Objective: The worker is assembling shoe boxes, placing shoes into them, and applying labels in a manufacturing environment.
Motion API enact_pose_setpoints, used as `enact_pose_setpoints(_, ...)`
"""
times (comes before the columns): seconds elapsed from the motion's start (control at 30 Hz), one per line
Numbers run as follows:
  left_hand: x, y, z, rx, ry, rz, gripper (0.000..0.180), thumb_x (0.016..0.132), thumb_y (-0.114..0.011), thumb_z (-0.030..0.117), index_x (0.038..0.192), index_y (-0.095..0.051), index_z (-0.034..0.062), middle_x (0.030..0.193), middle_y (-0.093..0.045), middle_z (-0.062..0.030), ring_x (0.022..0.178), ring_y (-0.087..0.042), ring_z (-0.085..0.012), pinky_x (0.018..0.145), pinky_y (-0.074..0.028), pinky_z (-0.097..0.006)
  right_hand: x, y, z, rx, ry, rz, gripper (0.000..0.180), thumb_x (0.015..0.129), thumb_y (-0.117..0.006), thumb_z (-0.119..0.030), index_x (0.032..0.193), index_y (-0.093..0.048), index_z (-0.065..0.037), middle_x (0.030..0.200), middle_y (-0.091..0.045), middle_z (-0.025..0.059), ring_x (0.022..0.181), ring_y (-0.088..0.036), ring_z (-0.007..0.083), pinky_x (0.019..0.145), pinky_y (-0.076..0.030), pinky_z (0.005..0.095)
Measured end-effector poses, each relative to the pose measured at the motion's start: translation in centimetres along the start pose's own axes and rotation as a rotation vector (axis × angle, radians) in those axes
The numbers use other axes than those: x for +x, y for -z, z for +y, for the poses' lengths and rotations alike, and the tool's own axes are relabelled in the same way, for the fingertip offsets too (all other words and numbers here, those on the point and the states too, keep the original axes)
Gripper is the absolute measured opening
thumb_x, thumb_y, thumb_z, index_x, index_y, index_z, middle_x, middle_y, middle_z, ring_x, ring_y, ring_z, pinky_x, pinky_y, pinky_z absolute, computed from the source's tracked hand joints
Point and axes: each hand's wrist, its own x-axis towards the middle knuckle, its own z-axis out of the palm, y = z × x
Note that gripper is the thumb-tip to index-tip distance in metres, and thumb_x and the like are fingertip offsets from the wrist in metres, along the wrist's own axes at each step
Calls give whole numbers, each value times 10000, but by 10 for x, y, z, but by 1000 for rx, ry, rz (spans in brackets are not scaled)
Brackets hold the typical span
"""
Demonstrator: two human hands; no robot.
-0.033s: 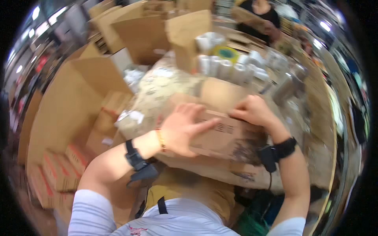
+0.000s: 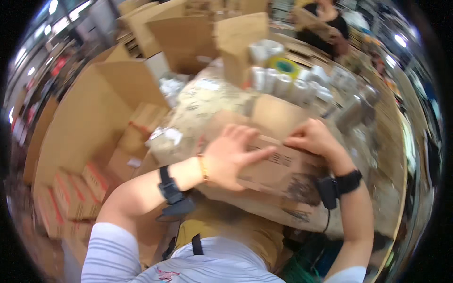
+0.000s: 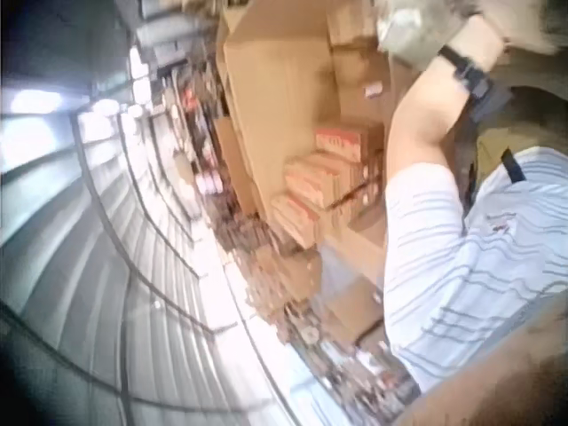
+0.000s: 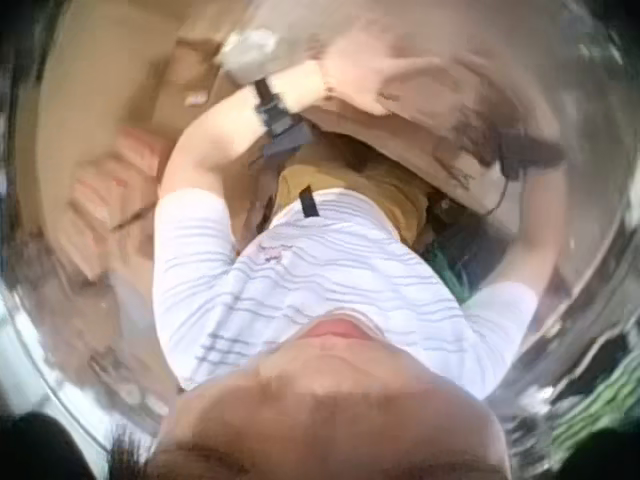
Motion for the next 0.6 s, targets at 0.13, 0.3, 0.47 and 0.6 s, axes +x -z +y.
enact_pose_setpoints(0.13,-12,7,16,63,63,-51,1005,490,-770,419,1393,-342,313,1258,-389,-228,1174,-371,-360,970,-267,-503,11,-18,-14,208,154,-204,352,679,-744,-90,1014,-669,-9,776,-683,86,726,-652,159,679,-530,297)
enact_pose_setpoints(0.3,-25,3,19,4,17,33,1002,495,-782,421,1386,-327,373,1274,-382,-211,1200,-346,-351,986,-245,-513,6,-22,-54,329,87,-281,433,665,-767,-70,1071,-635,0,889,-683,88,824,-652,178,759,-528,308)
enact_pose_setpoints(0.47,-23,-2,17,-14,14,64,976,476,-786,416,1361,-384,338,1249,-402,-205,1185,-360,-349,995,-238,-526,8,-23,-49,141,87,-298,315,762,-692,-54,1062,-628,18,901,-679,76,847,-627,140,759,-512,294)
enact_pose_setpoints(0.6,-13,-3,11,-5,-9,90,930,480,-760,418,1340,-425,312,1212,-435,-200,1161,-386,-343,980,-270,-482,-10,-11,-6,260,16,-158,261,839,-603,-64,1090,-622,7,905,-675,52,811,-598,104,746,-491,273)
